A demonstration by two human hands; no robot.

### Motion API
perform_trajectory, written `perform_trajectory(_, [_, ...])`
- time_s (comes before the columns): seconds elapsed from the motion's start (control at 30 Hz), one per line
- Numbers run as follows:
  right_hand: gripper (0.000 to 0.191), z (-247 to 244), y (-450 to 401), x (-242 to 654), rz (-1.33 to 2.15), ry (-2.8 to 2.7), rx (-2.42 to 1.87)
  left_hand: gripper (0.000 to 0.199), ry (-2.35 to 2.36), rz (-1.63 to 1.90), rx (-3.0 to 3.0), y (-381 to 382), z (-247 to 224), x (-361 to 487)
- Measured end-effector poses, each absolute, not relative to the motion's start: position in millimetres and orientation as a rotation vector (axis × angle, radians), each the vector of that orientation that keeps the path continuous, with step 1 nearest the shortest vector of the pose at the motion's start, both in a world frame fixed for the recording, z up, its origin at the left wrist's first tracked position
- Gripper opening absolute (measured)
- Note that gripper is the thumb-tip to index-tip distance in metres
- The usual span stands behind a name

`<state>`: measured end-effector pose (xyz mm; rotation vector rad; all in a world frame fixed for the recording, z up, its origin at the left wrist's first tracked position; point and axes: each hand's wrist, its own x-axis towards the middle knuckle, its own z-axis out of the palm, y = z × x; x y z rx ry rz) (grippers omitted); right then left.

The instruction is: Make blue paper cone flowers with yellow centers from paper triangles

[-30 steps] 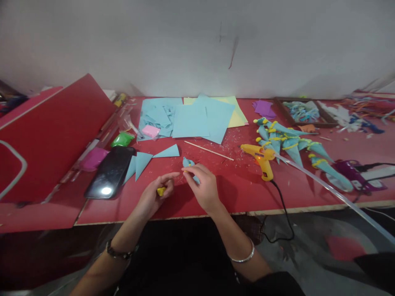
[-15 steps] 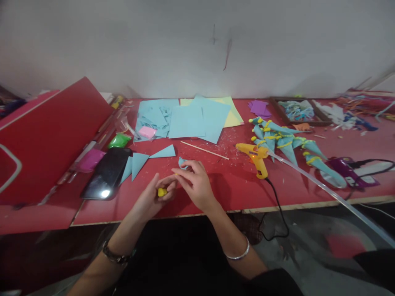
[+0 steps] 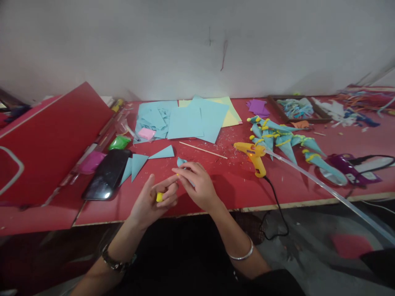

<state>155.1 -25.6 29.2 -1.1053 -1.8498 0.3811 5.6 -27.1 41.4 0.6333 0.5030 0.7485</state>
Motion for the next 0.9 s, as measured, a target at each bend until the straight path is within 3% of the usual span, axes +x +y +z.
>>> perform_trajectory(0.23, [0.025, 31.3, -28.4, 150.2, 0.314, -1.853, -1.052, 0.028, 0.761, 0.862, 0.785, -22.3, 33.2, 12.8])
perform_trajectory(0.67, [0.018, 33.7, -34.7, 148.6, 0.09, -1.841, -1.012, 0.035, 0.906, 0.934, 0.941, -18.8, 25.6, 13.9])
perform_trajectory(0.9, [0.017, 32.5, -37.8, 148.0, 0.304, -1.77, -1.051, 0.03, 0.895, 0.856, 1.08, -14.2, 23.5, 4.5])
